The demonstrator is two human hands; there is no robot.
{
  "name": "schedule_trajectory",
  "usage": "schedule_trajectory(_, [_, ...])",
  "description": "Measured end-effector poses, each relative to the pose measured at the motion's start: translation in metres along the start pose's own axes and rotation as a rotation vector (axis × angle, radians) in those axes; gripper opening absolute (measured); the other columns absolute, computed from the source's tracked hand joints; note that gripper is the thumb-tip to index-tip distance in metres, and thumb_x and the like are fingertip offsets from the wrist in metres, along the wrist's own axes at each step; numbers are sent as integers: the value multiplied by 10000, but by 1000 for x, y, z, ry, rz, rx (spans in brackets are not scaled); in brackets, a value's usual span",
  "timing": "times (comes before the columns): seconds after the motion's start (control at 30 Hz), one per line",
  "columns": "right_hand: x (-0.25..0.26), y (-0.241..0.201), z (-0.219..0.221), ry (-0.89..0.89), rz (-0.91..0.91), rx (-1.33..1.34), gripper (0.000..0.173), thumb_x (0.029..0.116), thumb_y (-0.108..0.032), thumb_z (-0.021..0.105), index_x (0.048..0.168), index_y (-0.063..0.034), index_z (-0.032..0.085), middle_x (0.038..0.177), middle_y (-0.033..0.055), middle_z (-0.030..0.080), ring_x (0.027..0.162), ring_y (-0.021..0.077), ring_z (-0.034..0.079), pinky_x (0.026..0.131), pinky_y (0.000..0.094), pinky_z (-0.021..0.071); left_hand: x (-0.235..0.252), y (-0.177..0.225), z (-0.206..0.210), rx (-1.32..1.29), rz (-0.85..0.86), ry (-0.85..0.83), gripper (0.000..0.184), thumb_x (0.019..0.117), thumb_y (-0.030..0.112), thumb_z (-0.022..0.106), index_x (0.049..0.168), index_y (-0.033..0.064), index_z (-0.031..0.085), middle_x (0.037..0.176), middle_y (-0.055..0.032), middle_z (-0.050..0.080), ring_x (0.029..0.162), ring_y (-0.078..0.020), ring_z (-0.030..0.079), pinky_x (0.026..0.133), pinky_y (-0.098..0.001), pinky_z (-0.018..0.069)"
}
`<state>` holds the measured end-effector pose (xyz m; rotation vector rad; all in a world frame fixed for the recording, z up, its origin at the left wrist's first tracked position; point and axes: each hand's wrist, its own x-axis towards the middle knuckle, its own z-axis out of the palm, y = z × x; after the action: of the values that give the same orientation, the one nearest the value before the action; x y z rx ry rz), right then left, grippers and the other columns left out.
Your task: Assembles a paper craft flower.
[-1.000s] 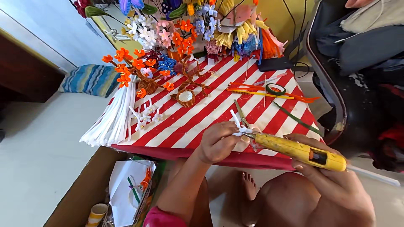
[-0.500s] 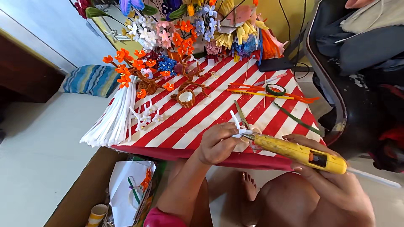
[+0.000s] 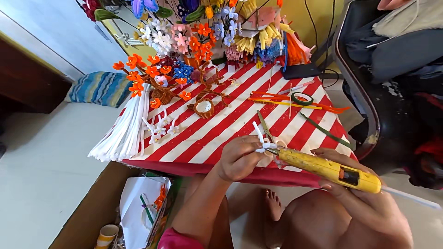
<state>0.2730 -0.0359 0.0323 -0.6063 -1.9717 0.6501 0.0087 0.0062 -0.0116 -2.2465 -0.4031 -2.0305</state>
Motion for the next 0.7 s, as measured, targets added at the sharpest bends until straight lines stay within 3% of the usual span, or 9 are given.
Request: schedule_trajectory(0.7, [-1, -3, -3, -8, -9, -51, 350, 1042, -416, 583, 1308, -189, 598, 1218, -87, 663, 1198, 12, 586, 1061, 227, 469, 0, 1, 0, -17, 12, -4, 40, 996, 18, 624, 974, 40, 599, 1070, -95, 612, 1070, -175, 661, 997, -335, 562])
